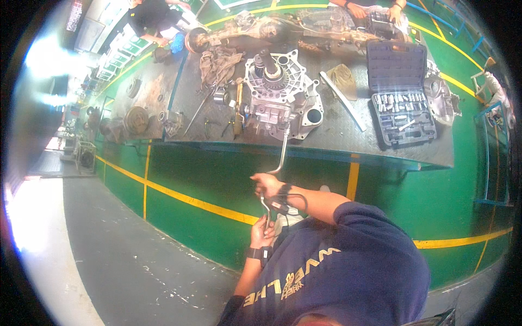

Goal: The person places a metal cover onto a gearbox housing with their hands. They use a socket wrench to tighten a bolt on the side of the housing and then tap the components with a hammer.

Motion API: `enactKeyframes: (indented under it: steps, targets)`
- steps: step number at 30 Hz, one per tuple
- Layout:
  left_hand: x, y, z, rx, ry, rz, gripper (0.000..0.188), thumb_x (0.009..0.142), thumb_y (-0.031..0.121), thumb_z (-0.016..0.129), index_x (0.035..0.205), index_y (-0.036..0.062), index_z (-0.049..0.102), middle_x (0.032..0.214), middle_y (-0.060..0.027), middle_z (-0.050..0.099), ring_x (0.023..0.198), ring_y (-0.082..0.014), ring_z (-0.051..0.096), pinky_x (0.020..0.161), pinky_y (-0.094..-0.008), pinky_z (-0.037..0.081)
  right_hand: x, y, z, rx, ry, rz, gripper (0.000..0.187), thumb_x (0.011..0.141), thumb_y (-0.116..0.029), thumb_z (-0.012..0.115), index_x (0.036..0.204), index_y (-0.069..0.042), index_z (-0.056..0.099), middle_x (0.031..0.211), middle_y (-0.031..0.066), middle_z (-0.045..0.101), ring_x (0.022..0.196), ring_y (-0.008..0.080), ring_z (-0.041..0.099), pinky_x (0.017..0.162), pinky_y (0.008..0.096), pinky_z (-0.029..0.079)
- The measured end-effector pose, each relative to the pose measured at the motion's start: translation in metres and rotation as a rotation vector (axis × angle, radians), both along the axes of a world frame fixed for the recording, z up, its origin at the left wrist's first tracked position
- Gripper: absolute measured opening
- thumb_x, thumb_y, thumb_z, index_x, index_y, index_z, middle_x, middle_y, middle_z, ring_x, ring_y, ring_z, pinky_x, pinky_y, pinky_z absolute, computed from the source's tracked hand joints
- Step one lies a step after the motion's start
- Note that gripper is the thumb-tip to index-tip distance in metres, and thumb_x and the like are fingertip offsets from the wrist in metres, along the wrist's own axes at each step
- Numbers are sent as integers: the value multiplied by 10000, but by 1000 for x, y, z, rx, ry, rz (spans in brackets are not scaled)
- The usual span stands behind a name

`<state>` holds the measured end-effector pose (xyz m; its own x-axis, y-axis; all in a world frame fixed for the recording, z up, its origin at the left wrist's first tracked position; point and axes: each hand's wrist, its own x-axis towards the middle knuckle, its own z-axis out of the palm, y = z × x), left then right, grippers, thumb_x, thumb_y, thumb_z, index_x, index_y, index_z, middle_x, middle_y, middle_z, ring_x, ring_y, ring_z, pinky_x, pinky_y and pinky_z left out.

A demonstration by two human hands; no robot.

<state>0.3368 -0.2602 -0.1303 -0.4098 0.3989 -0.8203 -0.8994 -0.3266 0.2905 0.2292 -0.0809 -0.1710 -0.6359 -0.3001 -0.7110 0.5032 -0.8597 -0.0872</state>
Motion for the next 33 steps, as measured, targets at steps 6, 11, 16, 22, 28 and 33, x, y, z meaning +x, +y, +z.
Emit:
enactKeyframes:
  steps: [6,11,16,22,28,33]
  targets:
    - [-14,-20,0,-9,88,105,192,1036,247,541,969,90,630,761,-87,636,440,-97,424,373,-208,312,76,62,108,-239,248,55,395,917,-170,692,651,-205,402,531,-65,292,500,118,325,582,338,336]
    - [6,9,24,-9,-1,7,108,1027,217,577,1021,116,615,804,-81,641,470,-89,424,389,-195,318,61,47,-16,69,32,-1,252,907,-207,665,738,-152,486,561,-10,356,458,154,335,454,375,299]
    - [5,-26,-27,-108,43,149,130,1013,185,545,1056,96,631,764,-30,614,453,-69,398,375,-203,302,-8,-16,86,-237,88,-41,425,938,-280,656,651,-196,354,550,-44,316,502,150,325,531,331,314]
    - [-22,-6,25,-88,55,70,118,1011,169,586,1032,55,605,834,-80,638,488,-76,434,396,-187,328,102,74,67,-189,18,-116,358,924,-178,656,676,-204,401,552,-67,298,477,114,263,511,327,258]
    - [-5,16,29,4,-68,73,126,1014,175,562,1019,58,609,833,-78,636,497,-79,441,400,-198,347,-6,13,-2,-25,69,32,398,926,-241,691,676,-207,384,590,-31,355,544,171,387,568,378,380]
    - [-23,-30,7,-15,45,125,138,995,198,578,1021,69,619,794,-79,609,496,-77,444,385,-184,339,39,41,115,-370,333,152,382,946,-269,676,671,-204,418,574,-46,350,547,168,391,744,403,442]
